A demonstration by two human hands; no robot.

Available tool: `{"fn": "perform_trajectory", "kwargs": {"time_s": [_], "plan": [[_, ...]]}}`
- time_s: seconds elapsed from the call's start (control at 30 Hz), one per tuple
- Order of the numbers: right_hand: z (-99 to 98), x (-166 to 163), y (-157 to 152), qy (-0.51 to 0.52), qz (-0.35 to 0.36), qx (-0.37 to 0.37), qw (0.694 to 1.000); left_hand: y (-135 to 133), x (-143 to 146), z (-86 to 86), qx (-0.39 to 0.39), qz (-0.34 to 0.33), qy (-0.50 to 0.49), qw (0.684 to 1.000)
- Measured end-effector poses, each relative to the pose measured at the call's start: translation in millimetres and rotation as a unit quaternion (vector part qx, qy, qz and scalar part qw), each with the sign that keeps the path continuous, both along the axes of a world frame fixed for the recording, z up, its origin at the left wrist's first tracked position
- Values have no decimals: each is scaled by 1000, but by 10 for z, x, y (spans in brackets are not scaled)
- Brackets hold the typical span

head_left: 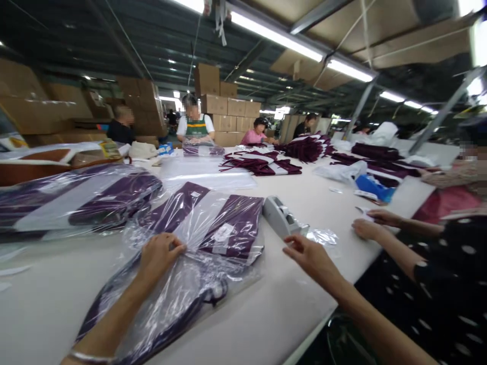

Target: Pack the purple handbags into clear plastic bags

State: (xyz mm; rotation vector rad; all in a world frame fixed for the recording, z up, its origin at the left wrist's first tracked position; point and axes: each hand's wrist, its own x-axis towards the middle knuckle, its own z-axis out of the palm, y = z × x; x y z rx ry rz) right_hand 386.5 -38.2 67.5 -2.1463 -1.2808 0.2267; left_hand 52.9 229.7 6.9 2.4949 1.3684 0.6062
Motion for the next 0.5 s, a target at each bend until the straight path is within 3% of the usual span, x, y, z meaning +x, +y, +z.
{"fn": "perform_trajectory", "kwargs": {"time_s": [0.1,0.17,0.3,0.4,0.5], "plan": [[312,626,-36,-1,-120,71,990,69,-22,-34,-29,-6,3,1000],[352,953,53,46,-158,54,985,73,-29,-22,-41,1,7,999],[117,1236,347,170,-134,-12,976,66,-29,7,-48,4,11,999],[-47,1258,473,219,-118,-5,968,69,-25,3,-45,1,15,999],[-78,1259,472,245,-104,8,964,59,-27,-17,-44,6,7,999]]}}
